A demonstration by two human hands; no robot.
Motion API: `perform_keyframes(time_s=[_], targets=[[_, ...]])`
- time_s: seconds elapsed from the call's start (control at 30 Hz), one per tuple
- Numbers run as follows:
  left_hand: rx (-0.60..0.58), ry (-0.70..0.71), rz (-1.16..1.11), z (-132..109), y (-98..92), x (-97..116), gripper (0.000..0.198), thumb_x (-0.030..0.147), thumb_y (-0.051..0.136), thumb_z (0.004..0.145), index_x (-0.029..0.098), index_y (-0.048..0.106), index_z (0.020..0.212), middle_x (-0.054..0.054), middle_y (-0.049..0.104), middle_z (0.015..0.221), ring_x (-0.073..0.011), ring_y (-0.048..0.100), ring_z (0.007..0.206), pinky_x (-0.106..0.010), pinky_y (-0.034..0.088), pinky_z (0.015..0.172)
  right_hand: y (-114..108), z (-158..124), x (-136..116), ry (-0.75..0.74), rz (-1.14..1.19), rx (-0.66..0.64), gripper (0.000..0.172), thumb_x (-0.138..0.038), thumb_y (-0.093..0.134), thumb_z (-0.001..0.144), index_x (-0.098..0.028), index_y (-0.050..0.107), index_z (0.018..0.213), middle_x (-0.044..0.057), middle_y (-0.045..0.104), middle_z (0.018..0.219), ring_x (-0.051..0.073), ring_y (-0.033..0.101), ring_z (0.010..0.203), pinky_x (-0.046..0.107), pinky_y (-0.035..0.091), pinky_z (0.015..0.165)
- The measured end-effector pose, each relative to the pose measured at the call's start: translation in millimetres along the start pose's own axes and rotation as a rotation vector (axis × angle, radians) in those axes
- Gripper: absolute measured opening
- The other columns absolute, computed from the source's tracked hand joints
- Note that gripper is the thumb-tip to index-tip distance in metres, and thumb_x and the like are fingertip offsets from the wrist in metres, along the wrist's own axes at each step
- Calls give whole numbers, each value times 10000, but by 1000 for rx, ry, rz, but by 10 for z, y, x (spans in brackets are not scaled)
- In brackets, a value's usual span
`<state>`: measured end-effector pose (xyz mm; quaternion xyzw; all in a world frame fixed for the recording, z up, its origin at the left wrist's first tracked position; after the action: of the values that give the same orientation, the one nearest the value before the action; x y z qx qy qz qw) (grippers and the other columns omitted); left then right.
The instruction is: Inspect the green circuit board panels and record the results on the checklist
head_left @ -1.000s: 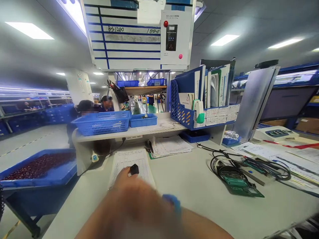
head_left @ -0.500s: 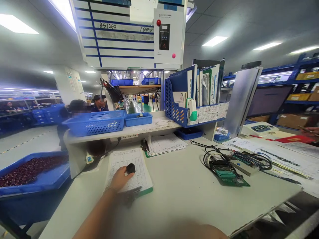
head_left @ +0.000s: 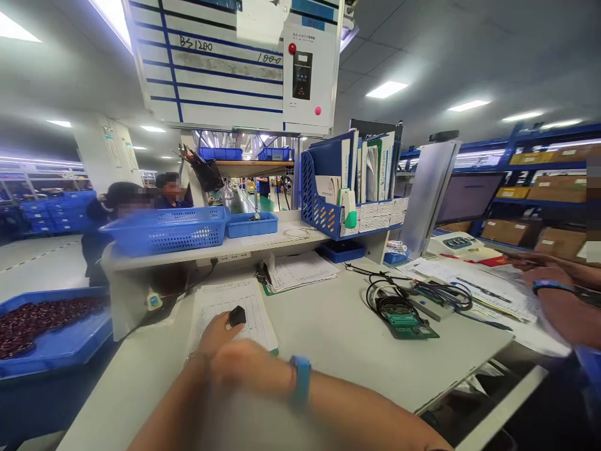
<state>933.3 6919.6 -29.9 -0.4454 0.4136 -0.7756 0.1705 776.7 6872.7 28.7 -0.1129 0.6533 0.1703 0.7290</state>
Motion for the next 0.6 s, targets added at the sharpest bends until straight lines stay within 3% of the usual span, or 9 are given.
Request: perform_keyframes(time_s=[0.1,0.2,0.27,0.37,0.53,0.6], targets=[[4,15,-3,-10,-9,26,280,383,504,702,153,592,835,-74,634,871,-222,559,831,-288,401,691,-693,57,142,13,23,336,259,-335,482,836,-133,490,674,-68,472,452,51,405,365,179,324,391],[15,-7,13,-23,-25,23,301,416,494,704,159,586,831,-73,634,868,-224,564,831,-291,406,696,-1277,16,288,4,39,552,284,-352,434,861,-138,462,677,-76,452,473,35,354,351,175,293,384],[11,-25,29,-29,-31,16,318,437,487,703,162,585,828,-71,635,859,-227,569,815,-295,412,684,-1523,3,379,14,38,622,283,-357,422,874,-127,489,721,-67,469,536,32,366,375,172,317,395],[-13,-28,49,-50,-36,29,345,459,474,707,160,578,843,-70,638,854,-232,577,809,-304,419,695,-1620,20,490,47,22,645,253,-328,440,874,-116,523,762,-57,490,583,31,386,403,168,343,406],[-69,-63,93,-68,-34,-10,422,543,453,701,170,577,854,-74,657,847,-268,601,814,-342,448,706,-1413,52,565,126,-8,587,88,-125,605,727,-113,573,646,-69,496,479,37,380,382,174,307,407],[-67,-72,89,-30,-18,-89,416,552,465,695,198,586,877,-49,670,864,-263,613,840,-336,468,713,-1375,43,536,146,-14,578,102,-59,638,655,-126,585,600,-78,480,443,44,391,395,178,313,426]])
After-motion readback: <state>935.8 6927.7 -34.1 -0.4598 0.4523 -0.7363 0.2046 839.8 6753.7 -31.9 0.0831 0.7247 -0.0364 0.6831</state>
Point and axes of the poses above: each hand's wrist, its own z-axis towards the middle knuckle, its own y-axis out of the palm, x = y × z, the point moved 5 cm from there along z, towards the middle knuckle
